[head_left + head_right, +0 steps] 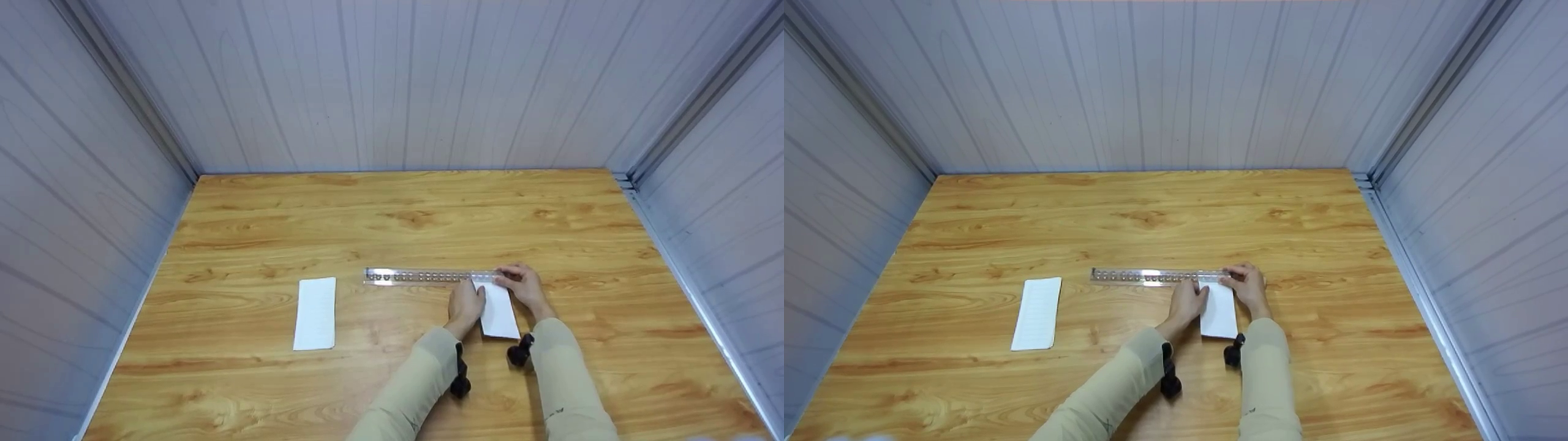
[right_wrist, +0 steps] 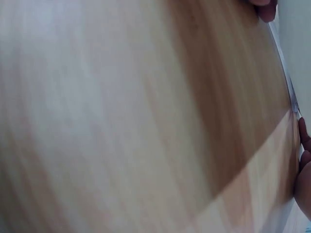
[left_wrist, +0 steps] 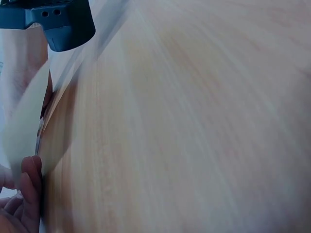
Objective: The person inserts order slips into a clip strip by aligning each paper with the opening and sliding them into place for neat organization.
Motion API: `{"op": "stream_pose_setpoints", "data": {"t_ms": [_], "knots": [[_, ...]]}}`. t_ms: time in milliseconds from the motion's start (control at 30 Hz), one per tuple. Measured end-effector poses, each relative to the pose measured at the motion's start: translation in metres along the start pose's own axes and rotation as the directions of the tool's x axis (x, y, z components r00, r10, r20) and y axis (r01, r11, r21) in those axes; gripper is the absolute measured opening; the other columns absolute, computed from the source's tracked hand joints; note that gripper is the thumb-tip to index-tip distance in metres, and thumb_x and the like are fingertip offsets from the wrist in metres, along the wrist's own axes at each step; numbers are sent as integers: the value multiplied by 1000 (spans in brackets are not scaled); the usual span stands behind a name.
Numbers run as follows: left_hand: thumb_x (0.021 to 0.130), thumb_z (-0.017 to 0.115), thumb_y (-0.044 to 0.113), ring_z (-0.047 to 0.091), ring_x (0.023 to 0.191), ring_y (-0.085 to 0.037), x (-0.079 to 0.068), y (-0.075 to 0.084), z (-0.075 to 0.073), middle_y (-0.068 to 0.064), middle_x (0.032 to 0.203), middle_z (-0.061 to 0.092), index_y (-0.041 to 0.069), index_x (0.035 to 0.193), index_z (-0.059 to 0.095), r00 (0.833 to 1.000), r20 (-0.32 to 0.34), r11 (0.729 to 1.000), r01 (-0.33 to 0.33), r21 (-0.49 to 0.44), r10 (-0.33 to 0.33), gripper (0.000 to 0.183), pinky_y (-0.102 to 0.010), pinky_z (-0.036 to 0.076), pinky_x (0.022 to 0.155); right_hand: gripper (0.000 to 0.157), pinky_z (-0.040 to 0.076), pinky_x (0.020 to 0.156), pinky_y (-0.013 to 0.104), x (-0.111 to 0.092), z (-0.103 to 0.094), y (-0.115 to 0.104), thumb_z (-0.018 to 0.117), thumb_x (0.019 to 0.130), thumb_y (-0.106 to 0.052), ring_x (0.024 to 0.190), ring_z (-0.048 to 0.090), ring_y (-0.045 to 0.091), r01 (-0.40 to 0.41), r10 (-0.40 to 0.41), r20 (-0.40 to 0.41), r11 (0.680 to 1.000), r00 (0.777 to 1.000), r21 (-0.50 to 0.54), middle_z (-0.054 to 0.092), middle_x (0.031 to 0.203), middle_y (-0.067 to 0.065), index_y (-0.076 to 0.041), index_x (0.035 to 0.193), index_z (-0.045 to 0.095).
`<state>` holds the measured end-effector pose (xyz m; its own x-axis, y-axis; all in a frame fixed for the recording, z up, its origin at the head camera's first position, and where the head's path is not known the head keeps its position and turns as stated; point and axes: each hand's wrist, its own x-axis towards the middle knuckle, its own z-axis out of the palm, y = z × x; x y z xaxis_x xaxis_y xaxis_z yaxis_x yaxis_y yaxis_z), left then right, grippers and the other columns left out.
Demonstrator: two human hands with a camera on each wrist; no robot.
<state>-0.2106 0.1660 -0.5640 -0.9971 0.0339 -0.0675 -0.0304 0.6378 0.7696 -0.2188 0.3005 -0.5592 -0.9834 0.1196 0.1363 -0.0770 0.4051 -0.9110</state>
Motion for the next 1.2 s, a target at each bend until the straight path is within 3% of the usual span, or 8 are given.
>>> {"op": "stream_pose_setpoints", "data": {"t_ms": [233,467,600,767,1000,1200], "knots": [[84,57,19,40,44,-11,0,-5,-6,3,46,39,14,49,40,999,40,1000,29,-1,-29,40,-26,30,40,24,39,70,15,-1,-1,0,64,72,11,83,50,23,-33,33,13,999,999,26,54,90,25,17,95,59],[84,55,20,45,42,-12,-2,-11,-18,5,42,44,16,47,45,998,53,999,44,11,-44,38,-26,33,41,25,39,73,17,8,-2,31,68,74,-1,87,51,18,-50,51,34,998,998,-32,56,94,17,9,97,63],[83,54,20,44,36,-11,-3,-14,-27,5,37,45,15,47,52,997,73,999,36,-4,-36,37,-25,32,39,27,38,74,18,9,-3,30,68,75,-4,90,50,23,-67,69,37,996,997,-56,55,97,19,8,99,63],[82,56,17,45,43,-11,-5,-16,-39,5,45,48,13,52,55,995,101,1000,23,11,-24,30,-24,34,42,27,39,75,18,8,-4,31,68,75,-5,90,50,24,-69,70,46,997,996,-35,55,97,19,8,98,63],[77,58,11,36,44,-10,-8,-21,-54,6,47,38,15,49,42,994,108,999,-32,2,32,32,-23,27,40,27,38,76,19,9,-4,31,68,75,-5,90,49,21,-64,68,42,995,997,-80,55,97,17,7,99,63],[77,60,9,43,50,-9,-11,-28,-69,4,58,47,9,63,56,992,101,997,-71,-41,75,15,-22,35,45,26,39,73,17,10,-3,29,69,75,-5,90,51,26,-78,81,51,995,995,-63,56,97,18,7,98,64]]}}
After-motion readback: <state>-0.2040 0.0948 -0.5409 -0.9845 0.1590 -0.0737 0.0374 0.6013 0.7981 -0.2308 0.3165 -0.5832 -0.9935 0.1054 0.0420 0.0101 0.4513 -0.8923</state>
